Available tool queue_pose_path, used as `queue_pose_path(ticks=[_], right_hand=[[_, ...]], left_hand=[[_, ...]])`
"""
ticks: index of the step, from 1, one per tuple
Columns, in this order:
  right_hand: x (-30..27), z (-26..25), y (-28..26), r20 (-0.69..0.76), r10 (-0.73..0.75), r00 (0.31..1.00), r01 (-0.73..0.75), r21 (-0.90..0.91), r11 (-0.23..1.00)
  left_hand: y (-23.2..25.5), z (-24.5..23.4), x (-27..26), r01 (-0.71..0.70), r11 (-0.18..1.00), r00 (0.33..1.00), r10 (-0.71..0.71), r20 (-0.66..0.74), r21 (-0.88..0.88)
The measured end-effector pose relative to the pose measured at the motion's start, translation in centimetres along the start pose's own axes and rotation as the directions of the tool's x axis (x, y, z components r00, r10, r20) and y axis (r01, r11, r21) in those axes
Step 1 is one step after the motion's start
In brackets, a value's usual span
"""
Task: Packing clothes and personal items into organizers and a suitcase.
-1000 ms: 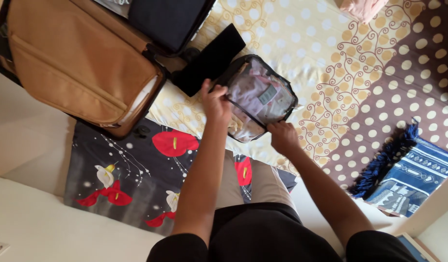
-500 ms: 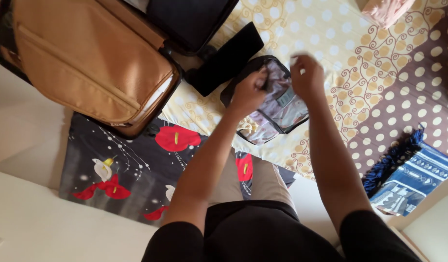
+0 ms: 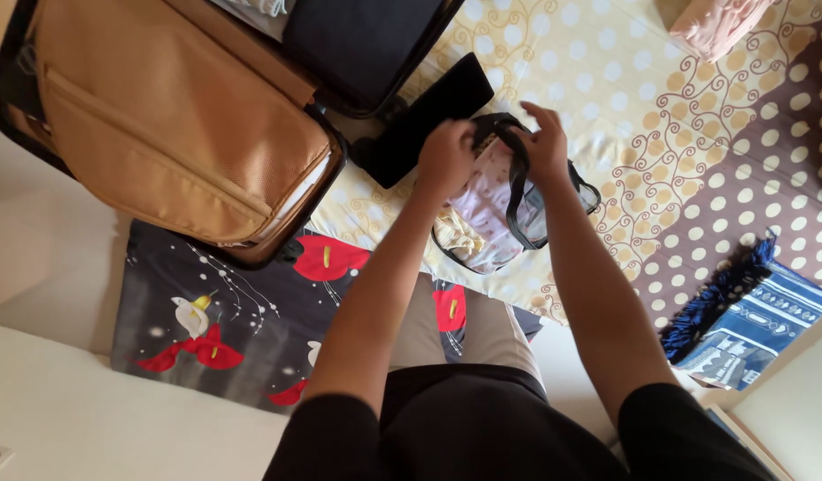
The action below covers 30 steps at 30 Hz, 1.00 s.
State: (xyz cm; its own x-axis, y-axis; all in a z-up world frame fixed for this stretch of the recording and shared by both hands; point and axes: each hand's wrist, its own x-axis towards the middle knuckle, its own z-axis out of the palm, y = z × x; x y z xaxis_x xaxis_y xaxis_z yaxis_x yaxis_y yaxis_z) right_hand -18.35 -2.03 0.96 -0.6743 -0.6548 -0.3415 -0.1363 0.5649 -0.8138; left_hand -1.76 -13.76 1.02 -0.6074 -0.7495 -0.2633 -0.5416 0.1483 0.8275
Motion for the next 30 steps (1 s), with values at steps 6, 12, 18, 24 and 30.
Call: queue_pose_path(ticks=[6,12,18,24,30], right_hand=[[3.1,0.2,2.8,0.156,-0.19,0.969,0.23,-0.302,0.925],[2.5,-0.1,0.2,0.117,-0.262,0.958,0.287,-0.339,0.896],[2.8,1.5,0.4,-0.01,-0.294,0.956,0.263,-0.417,0.87],[-8.4,3.3,-3.5,-0.005,-0.53,0.848,0.451,-0.517,0.727],[-20.6,9.5,-2.4,0.089,-0.263,0.961,0.277,-0.362,0.89]], left_hand=[[-0.1,1.8,4.5,-0.236,0.971,0.954,0.24,0.179,-0.043],[-1.6,1.2,5.7,-0.458,0.843,0.872,0.365,0.326,0.283],[-0.3,-7.4,-1.8,-0.559,0.741,0.815,0.407,0.413,0.372],[-5.4,-8.0,-9.5,-0.231,0.943,0.961,0.184,0.204,0.238],[-3.9,-7.4,-11.8,-0.164,0.98,0.979,0.147,0.143,0.115]])
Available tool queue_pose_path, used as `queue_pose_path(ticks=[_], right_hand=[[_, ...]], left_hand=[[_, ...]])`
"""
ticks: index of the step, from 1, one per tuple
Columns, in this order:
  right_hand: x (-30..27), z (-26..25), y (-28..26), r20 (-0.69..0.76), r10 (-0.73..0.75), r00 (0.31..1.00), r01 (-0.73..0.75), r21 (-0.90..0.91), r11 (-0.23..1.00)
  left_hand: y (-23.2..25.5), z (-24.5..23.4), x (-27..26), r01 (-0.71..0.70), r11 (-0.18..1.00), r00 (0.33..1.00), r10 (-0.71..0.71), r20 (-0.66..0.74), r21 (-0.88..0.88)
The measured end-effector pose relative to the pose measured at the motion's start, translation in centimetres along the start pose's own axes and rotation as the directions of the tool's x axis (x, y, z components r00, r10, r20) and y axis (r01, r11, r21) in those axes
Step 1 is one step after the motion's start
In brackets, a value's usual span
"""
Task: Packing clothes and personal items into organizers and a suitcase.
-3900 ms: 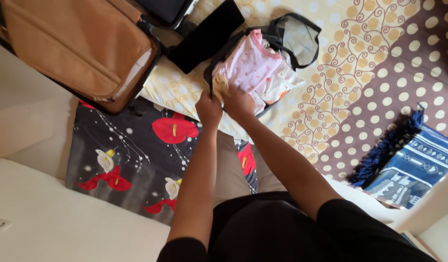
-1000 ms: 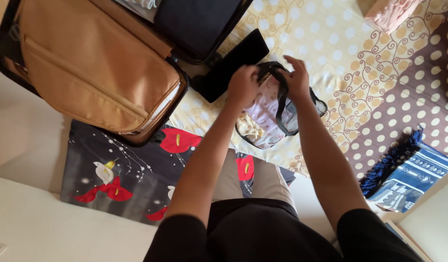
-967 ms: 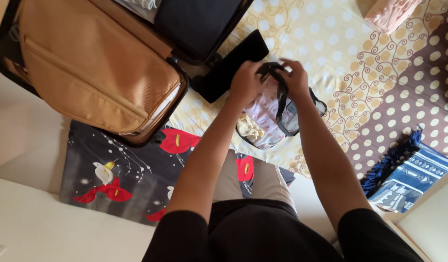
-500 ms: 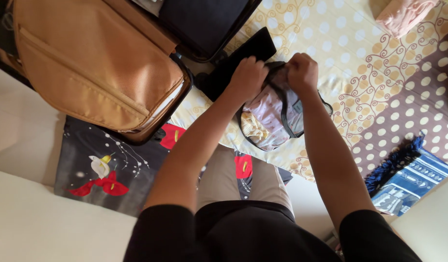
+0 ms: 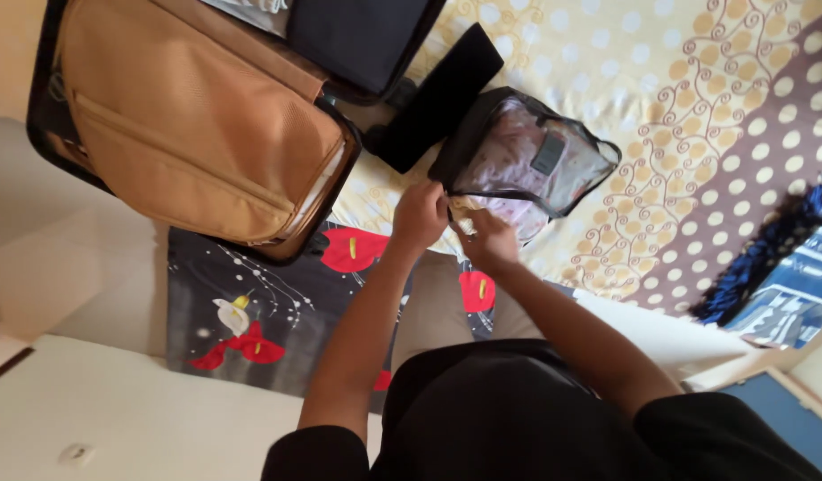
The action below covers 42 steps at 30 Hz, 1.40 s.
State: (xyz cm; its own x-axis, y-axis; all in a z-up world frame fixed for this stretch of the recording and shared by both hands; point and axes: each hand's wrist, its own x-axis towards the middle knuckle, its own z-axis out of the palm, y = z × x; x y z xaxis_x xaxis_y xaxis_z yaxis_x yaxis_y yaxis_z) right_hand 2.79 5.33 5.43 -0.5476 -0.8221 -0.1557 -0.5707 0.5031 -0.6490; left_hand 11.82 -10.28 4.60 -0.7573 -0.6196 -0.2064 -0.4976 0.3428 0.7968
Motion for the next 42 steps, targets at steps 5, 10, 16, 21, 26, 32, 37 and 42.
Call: queue_pose_path(ticks=[5,10,16,21,26,32,37,42], right_hand=[[-1.1,4.8,-2.8,0.112,0.375,0.92,-0.392,0.304,0.869],[-1.1,6.5,-2.5,-0.082,0.355,0.931,-0.311,0.329,0.892],[0.0,4.5,-4.0,-0.023,0.256,0.967,-0.256,-0.004,0.967],[-1.4,4.8,-4.1,-0.03,0.31,0.95,-0.311,-0.029,0.95],[-2.1,3.5,-2.9,-0.06,0.248,0.967,-0.249,-0.008,0.968],[-4.2,2.7,-2.0,-0.065,0.188,0.98,-0.186,0.032,0.982],[-3.6,0.9,-1.0,-0.089,0.091,0.992,-0.085,0.073,0.994],[-1.4,-3.2,12.3,-0.18,0.061,0.982,0.047,0.541,0.84]], left_hand=[[-0.1,0.5,-3.7,-0.015,0.999,1.0,0.015,0.0,0.044],[-1.6,-0.3,-1.9,-0.088,0.996,0.982,0.088,0.166,-0.009],[-0.4,1.4,1.7,0.282,0.949,0.959,-0.274,-0.072,0.138],[-1.2,2.1,1.2,0.173,0.967,0.98,-0.187,0.06,0.185],[-2.5,3.1,-0.5,0.064,0.965,0.998,-0.068,0.005,0.252],[-1.6,4.0,-1.8,0.106,0.968,0.988,-0.078,-0.13,0.228],[-3.0,3.6,-2.4,0.07,0.952,0.987,-0.023,-0.158,0.299],[2.1,0.1,-0.5,-0.009,0.872,0.986,0.089,-0.141,0.489]])
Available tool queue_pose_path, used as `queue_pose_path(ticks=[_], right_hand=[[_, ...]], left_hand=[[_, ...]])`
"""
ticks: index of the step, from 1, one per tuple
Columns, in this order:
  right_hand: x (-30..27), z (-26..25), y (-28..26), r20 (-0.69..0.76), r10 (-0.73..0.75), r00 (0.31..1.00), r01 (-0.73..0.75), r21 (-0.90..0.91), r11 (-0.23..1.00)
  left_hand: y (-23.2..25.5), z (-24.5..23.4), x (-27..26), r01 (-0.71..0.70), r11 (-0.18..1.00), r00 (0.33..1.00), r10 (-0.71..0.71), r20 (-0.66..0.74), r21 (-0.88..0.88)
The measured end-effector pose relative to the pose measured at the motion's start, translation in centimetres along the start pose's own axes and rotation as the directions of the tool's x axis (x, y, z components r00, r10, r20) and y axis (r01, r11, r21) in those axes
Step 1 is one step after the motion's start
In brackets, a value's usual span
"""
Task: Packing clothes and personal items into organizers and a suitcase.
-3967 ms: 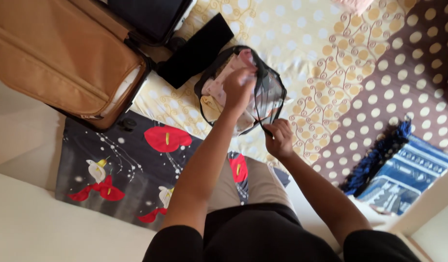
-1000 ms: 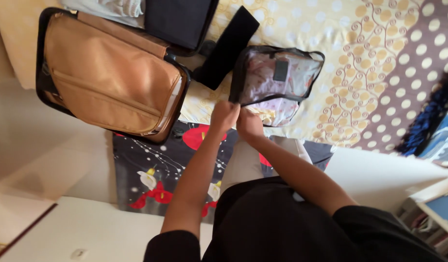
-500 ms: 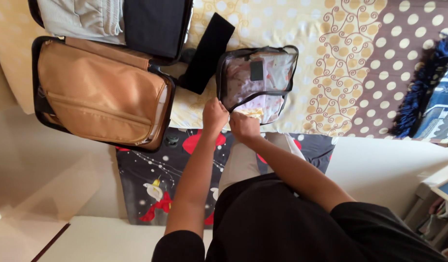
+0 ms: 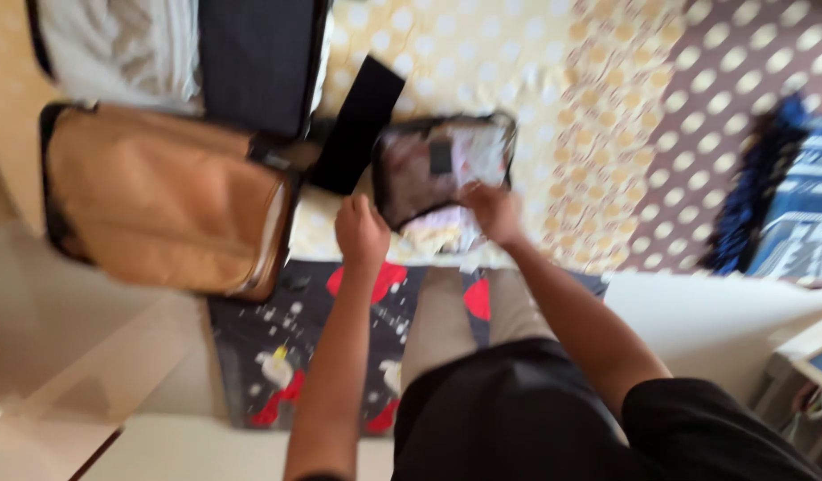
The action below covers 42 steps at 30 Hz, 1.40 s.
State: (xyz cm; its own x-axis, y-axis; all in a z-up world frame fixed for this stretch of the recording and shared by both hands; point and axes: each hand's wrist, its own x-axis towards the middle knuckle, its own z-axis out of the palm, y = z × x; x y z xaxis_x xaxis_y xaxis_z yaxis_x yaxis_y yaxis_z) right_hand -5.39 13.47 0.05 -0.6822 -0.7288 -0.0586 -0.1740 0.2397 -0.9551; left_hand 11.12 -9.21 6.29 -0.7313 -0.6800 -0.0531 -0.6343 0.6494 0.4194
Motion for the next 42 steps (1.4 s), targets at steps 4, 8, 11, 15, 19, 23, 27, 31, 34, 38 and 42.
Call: queue_pose_path(ticks=[4,8,11,15,19,23,27,31,34,38,42], right_hand=[[12.3,-16.1,14.5,-0.5,0.082,0.862,-0.29,-0.354,0.889],[26.7,-24.7,18.4,-0.648,0.298,0.701,-0.363,0.035,0.931],[34.5,-26.1,20.6,-0.474,0.573,0.669,-0.407,0.412,0.815],[39.3,-24.8,17.7,-0.421,0.609,0.672,-0.396,0.491,0.776],[34.4,-24.5,15.9,-0.277,0.617,0.737,-0.38,0.585,0.717],[14.1,-25.9,12.9,-0.116,0.559,0.821,-0.386,0.609,0.693],[-8.6,-20.9,16.4,0.358,0.512,0.78,-0.585,0.707,0.397],[-6.2,-9.9,2.7,0.449,0.709,0.544,-0.808,0.508,0.297],[-2.5,-5.3,3.7,0.345,0.515,0.785,-0.514,0.827,0.228],[1.4,-1.7,5.6,0.067,0.319,0.945,-0.264,0.734,0.626],[1.8,-0.1,13.7,0.106,0.467,0.878,-0.132,0.991,0.021]], left_hand=[[8.5,-1.9,2.0,-0.271,0.945,0.954,0.289,0.081,-0.181],[12.4,1.2,1.4,-0.41,0.908,0.902,0.417,0.115,-0.082],[12.5,3.6,-0.2,-0.373,0.927,0.924,0.366,0.112,0.044],[12.7,5.4,-1.3,-0.331,0.934,0.942,0.335,-0.006,0.135],[12.5,7.9,-1.7,-0.375,0.925,0.926,0.371,0.067,0.067],[13.7,6.3,-0.5,-0.463,0.886,0.886,0.462,0.04,0.023],[14.9,4.7,1.5,-0.431,0.9,0.902,0.432,0.006,-0.068],[15.7,3.5,1.7,-0.474,0.866,0.875,0.484,0.024,-0.161],[16.0,2.8,1.0,-0.522,0.837,0.848,0.53,0.006,-0.164],[16.1,2.8,1.2,-0.605,0.783,0.791,0.611,-0.003,-0.142],[16.4,3.3,0.8,-0.722,0.676,0.688,0.725,-0.044,-0.148]])
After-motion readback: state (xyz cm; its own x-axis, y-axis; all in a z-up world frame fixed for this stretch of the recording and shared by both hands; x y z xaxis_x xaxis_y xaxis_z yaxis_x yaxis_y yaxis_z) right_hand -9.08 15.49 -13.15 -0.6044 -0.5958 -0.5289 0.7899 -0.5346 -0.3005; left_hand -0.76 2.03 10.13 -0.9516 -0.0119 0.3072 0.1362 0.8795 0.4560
